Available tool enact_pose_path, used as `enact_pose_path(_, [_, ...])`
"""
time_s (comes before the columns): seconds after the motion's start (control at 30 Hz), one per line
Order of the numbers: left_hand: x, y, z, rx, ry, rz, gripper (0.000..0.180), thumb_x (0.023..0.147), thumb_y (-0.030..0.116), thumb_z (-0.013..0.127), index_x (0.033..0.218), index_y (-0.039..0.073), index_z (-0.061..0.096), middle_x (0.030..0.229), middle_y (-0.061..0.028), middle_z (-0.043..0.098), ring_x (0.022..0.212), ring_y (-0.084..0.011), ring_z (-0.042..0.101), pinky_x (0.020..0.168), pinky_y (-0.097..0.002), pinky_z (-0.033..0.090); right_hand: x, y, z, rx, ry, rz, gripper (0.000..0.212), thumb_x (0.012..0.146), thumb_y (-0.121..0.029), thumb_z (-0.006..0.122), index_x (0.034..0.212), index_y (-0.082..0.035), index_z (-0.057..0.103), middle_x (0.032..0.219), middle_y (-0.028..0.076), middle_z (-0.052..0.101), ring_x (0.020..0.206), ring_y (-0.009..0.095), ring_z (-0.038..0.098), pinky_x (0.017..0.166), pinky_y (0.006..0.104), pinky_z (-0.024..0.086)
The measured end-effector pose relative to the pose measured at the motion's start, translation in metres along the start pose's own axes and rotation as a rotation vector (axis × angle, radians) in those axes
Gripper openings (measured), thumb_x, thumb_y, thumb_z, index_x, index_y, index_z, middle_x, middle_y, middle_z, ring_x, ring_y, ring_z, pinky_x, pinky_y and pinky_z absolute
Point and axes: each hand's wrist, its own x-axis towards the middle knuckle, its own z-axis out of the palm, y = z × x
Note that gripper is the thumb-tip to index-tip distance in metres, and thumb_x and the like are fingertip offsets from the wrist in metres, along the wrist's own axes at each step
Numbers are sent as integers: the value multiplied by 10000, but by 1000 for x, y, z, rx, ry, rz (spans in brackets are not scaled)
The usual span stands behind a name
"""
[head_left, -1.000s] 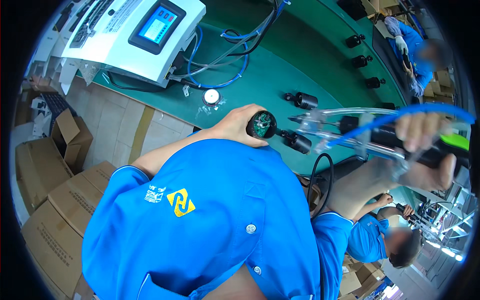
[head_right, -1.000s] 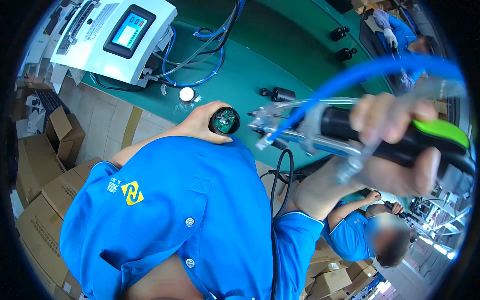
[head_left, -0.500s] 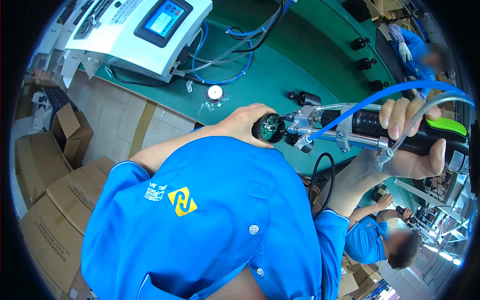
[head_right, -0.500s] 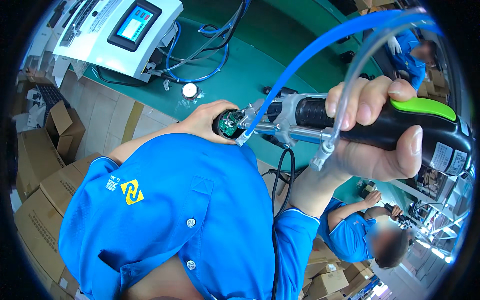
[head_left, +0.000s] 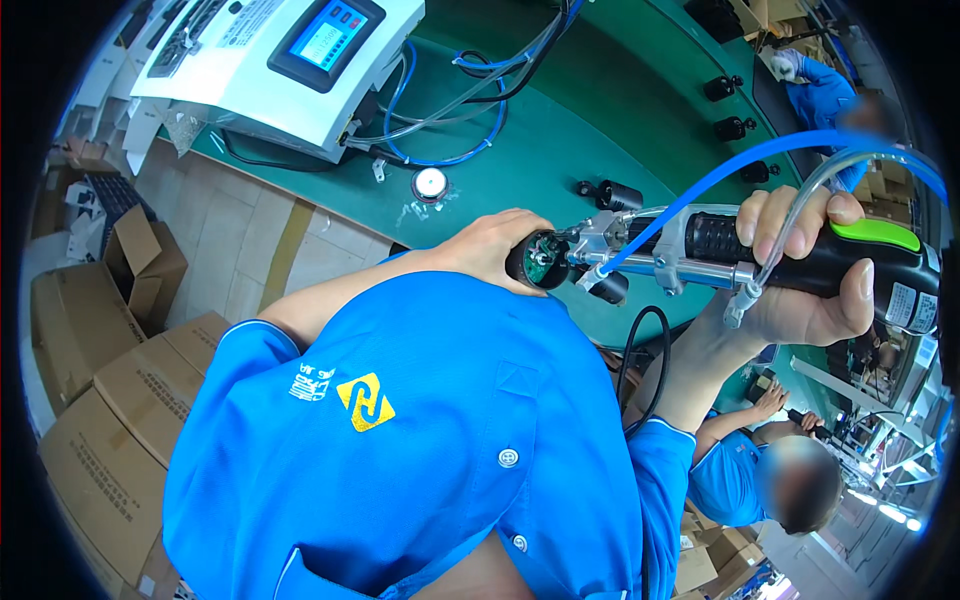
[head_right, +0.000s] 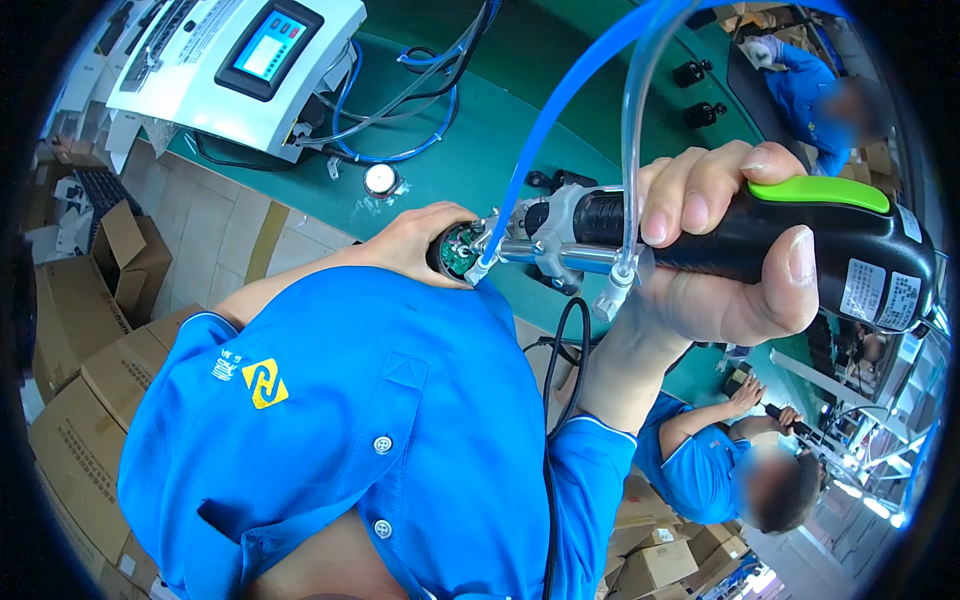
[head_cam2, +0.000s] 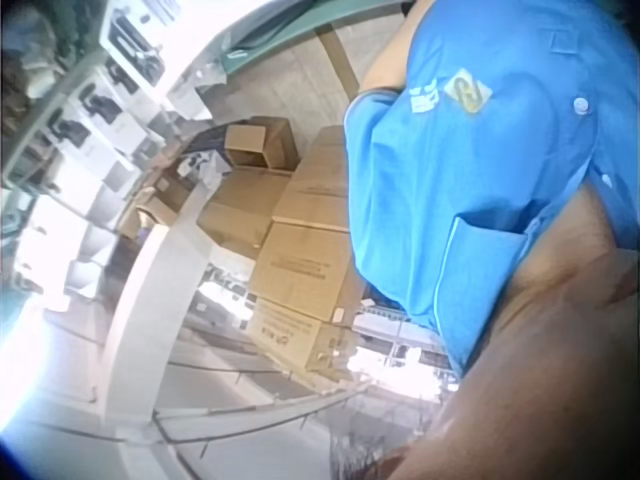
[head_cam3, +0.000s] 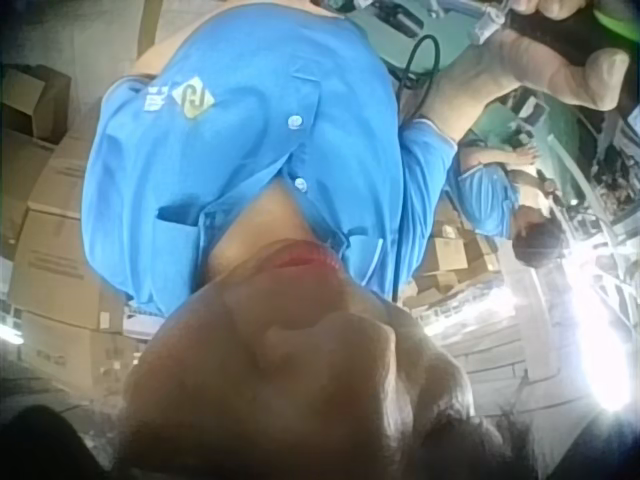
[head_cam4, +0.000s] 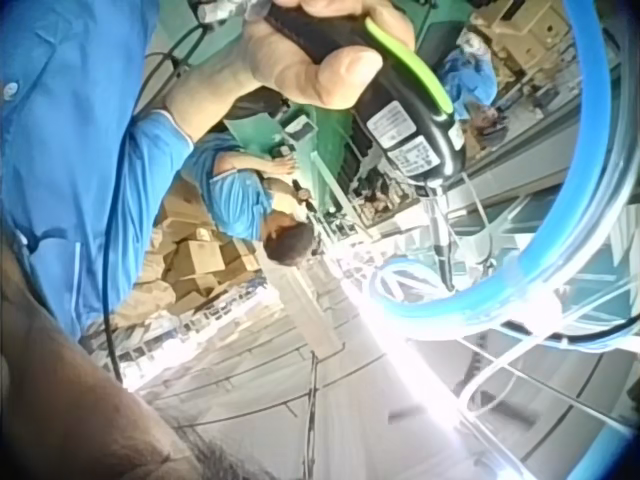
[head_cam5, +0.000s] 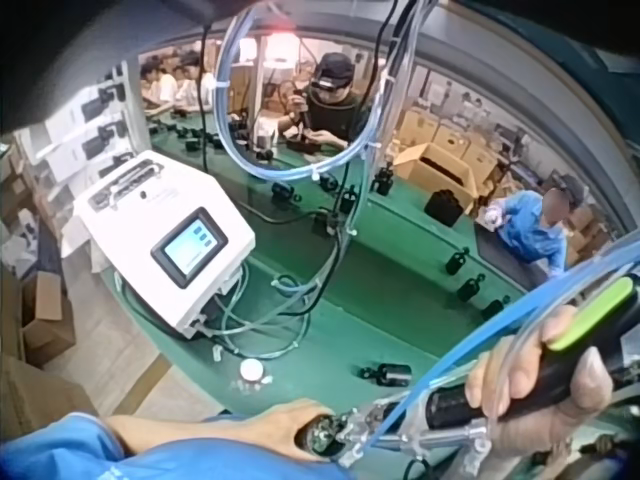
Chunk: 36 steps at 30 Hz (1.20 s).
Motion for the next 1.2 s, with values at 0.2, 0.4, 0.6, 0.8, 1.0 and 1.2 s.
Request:
enact_pose_path(0.2, [1, 1, 0, 9, -6, 13, 635, 539, 225, 784, 1060, 12, 490, 1007, -141, 534, 931, -289, 539, 789, -350, 445, -1, -2, 2, 0, -1, 17, 407, 781, -334, 452, 993, 12, 480, 675, 102, 486, 517, 187, 479, 512, 318, 391])
enact_pose_path(0.4, [-5, -7, 3, 7, 4, 32, 615, 541, 210, 761, 1053, 15, 483, 997, -144, 528, 925, -293, 536, 784, -356, 440, -7, 10, -2, 40, -82, 48, 375, 787, -317, 454, 1000, -10, 456, 691, 97, 483, 541, 189, 481, 539, 335, 407])
enact_pose_path(0.6, [-5, -12, -3, -9, 75, -189, 637, 538, 210, 764, 1076, 20, 481, 1015, -138, 544, 944, -244, 550, 822, -323, 432, 9, -23, -4, -39, -104, -47, 474, 764, -368, 446, 1065, -1, 469, 715, 83, 491, 550, 171, 454, 538, 315, 369])
enact_pose_path(0.8, [-10, -14, -4, -52, 195, -218, 641, 530, 194, 773, 1076, 27, 480, 1021, -119, 543, 959, -228, 543, 830, -318, 426, 10, -30, -3, -59, -215, -55, 493, 770, -347, 454, 1123, -4, 445, 737, 90, 509, 589, 173, 472, 547, 314, 370])
enact_pose_path(1.0, [-8, -9, -5, -74, 184, -169, 615, 541, 176, 768, 1067, 32, 484, 1016, -114, 542, 953, -223, 544, 821, -315, 427, -1, -15, -7, -57, -153, -8, 470, 783, -349, 456, 1112, -14, 455, 746, 96, 507, 597, 182, 484, 540, 325, 380])
enact_pose_path(1.2, [-7, -10, -4, -53, 182, -114, 608, 539, 177, 768, 1060, 36, 488, 1016, -119, 541, 947, -232, 547, 811, -315, 433, -8, 1, -7, -37, -61, -22, 445, 783, -341, 451, 1059, 9, 453, 702, 106, 484, 541, 182, 469, 522, 310, 394])
